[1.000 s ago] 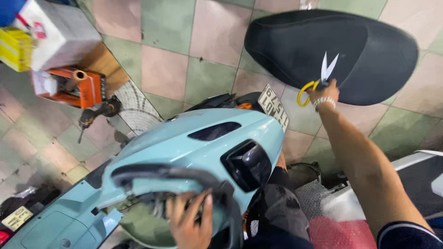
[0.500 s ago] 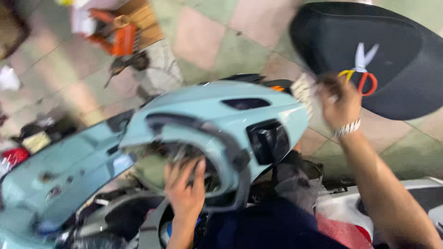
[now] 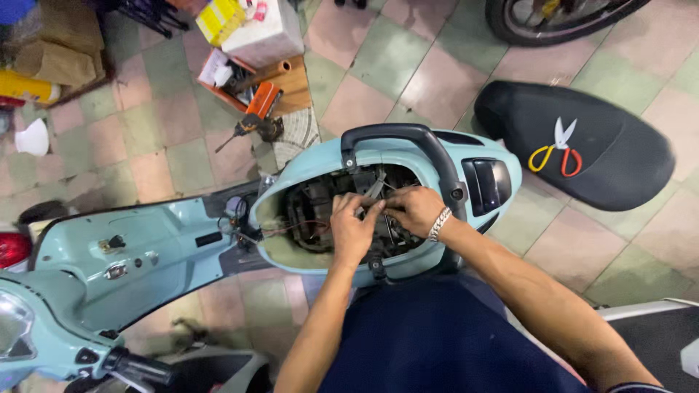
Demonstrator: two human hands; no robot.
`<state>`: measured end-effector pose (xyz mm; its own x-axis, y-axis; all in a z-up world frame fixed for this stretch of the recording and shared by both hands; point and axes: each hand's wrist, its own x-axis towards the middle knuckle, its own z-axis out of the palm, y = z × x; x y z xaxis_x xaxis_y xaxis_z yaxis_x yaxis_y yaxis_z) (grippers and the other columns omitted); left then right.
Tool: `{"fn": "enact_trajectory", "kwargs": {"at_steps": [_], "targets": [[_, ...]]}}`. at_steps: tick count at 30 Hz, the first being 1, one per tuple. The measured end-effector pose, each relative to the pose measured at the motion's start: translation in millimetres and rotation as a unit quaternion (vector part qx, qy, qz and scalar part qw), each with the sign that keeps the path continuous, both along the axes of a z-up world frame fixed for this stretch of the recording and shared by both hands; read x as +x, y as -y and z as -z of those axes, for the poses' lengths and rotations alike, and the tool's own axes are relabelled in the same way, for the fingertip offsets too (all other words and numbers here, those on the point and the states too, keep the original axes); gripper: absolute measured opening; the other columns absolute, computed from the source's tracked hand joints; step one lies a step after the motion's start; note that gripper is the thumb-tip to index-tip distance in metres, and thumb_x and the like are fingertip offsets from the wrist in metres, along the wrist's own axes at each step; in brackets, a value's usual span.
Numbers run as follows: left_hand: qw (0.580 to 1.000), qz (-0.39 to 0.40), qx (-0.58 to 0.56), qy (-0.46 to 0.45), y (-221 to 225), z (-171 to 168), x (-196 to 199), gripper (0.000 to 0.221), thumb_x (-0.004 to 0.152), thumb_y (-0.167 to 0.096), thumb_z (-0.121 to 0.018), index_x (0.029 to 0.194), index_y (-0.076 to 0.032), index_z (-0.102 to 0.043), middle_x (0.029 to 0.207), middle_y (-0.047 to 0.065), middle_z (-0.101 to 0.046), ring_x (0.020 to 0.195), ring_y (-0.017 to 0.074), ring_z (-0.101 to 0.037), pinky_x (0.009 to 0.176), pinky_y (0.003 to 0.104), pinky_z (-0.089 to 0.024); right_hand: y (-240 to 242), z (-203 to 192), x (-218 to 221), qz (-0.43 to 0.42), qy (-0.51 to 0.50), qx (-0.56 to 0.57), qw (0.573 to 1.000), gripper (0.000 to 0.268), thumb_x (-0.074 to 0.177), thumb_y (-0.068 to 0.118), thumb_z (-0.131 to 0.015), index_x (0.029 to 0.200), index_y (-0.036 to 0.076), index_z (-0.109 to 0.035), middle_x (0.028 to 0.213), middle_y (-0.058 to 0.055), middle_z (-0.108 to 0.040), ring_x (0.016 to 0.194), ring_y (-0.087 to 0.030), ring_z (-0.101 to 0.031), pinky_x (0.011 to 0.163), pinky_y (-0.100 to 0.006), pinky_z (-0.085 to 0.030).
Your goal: The person repairs a scooter by using a screwdriver and pliers to manipulate electrical wires and connectors inside the body panel.
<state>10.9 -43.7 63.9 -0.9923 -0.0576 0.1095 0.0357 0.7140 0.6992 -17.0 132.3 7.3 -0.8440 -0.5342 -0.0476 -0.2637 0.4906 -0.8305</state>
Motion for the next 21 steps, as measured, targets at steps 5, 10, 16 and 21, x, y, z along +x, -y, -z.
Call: {"fn": "enact_trajectory", "kwargs": {"at_steps": [5, 10, 16, 21], "targets": [[0.988, -0.044, 0.111, 0.094, 15, 40, 13, 0.026, 0.084, -0.028, -0.084, 0.084, -0.003, -0.077, 0.083, 0.009, -0.072, 0.086, 0.0269, -0.066, 0.075, 0.039, -0.05, 16, -7, 10, 0.099, -0.001, 0.13, 0.987, 0.024, 0.078, 0.031, -0.08, 0.088, 0.01, -0.08, 0.091, -0.011, -0.076, 0.086, -0.037, -0.071, 0.078, -0.048, -0.055], [0.936, -0.095, 0.245, 0.233, 23, 43, 6, 0.029, 0.086, -0.034, -0.082, 0.094, -0.006, -0.076, 0.082, 0.007, -0.072, 0.078, 0.0261, -0.066, 0.073, 0.037, -0.05, 26, -4, 20, 0.189, 0.053, 0.144, 0.97, 0.033, 0.075, 0.038, -0.086, 0.083, 0.007, -0.078, 0.088, -0.015, -0.075, 0.083, -0.037, -0.071, 0.078, -0.047, -0.057], [0.973, 0.228, -0.002, -0.029, 45, 4, -10, 0.037, 0.079, -0.028, -0.084, 0.108, -0.008, -0.075, 0.097, 0.007, -0.066, 0.092, 0.0281, -0.057, 0.082, 0.041, -0.048, 17, 10, 24, 0.147, 0.023, 0.087, 0.985, 0.025, 0.075, 0.03, -0.083, 0.088, 0.008, -0.081, 0.088, -0.014, -0.076, 0.083, -0.035, -0.073, 0.077, -0.045, -0.058], [0.942, 0.321, -0.074, -0.067, 46, 2, -19, 0.016, 0.084, -0.018, -0.077, 0.095, -0.008, -0.071, 0.093, 0.007, -0.061, 0.093, 0.0299, -0.056, 0.083, 0.042, -0.047, 9, 17, 17, 0.067, -0.014, 0.057, 0.996, 0.021, 0.085, 0.026, -0.076, 0.099, 0.01, -0.081, 0.09, -0.013, -0.075, 0.084, -0.035, -0.072, 0.077, -0.044, -0.058]]}}
